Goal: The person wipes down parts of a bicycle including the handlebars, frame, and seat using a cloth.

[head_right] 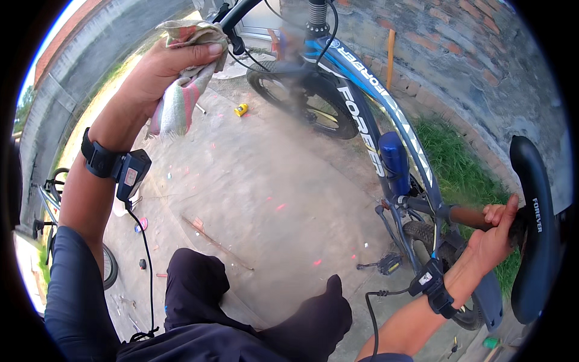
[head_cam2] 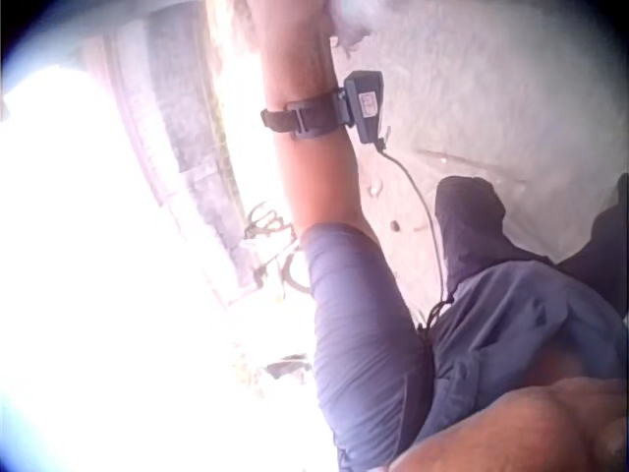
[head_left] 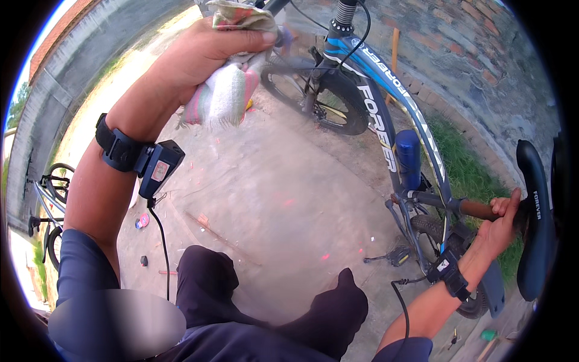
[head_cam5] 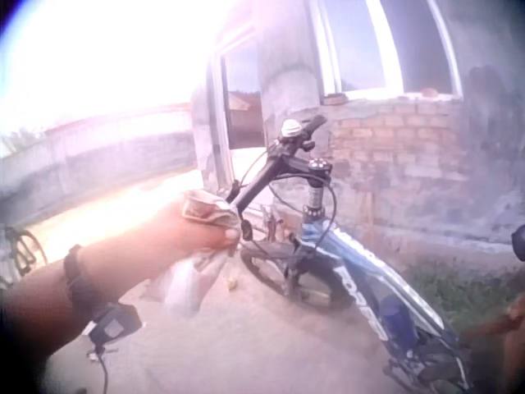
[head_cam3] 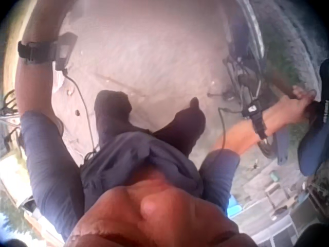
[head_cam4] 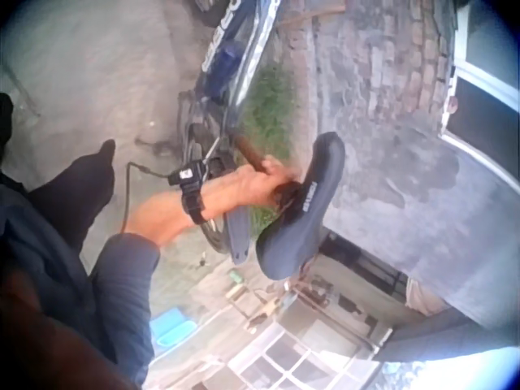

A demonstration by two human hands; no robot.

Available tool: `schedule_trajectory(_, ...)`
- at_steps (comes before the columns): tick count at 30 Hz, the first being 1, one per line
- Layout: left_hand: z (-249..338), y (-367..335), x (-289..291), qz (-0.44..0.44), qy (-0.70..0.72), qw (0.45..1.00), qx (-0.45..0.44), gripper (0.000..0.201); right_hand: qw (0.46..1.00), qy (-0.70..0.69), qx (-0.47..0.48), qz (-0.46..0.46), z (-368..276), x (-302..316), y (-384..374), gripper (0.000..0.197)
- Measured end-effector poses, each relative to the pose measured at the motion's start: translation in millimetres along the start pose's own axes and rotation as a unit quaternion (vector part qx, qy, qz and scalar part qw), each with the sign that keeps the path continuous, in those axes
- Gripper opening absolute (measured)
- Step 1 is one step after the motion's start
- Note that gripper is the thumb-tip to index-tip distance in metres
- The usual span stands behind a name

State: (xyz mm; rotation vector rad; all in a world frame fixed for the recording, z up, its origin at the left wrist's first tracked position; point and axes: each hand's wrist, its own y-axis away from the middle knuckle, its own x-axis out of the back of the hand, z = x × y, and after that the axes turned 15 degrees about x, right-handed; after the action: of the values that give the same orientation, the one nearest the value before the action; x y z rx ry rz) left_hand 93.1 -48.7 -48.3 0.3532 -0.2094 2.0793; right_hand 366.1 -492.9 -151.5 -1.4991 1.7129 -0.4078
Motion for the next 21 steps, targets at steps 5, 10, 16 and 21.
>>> schedule_trajectory(5, 23.9, 9.4, 5.5, 0.034, -0.036, 0.999, -0.008, 0.023, 0.999, -0.016, -0.031, 0.016, 9.6, 4.2, -9.8, 0.038)
schedule_trajectory(10, 52.6, 37.5, -7.7, 0.049, 0.012, 0.999, 0.02, 0.026, 0.997, -0.04, -0.07, -0.002, 12.7, -4.3, -27.4, 0.035)
schedule_trajectory(16, 68.8, 44.9, -38.7, 0.089, -0.019, 0.994, 0.06, 0.022, 0.994, -0.066, -0.075, -0.041, 10.7, 13.3, -44.7, 0.026)
schedule_trajectory(21, 64.6, 57.9, -7.2, 0.075, -0.108, 0.991, 0.031, 0.027, 0.991, -0.095, -0.08, -0.049, -13.3, -0.6, -29.8, 0.021)
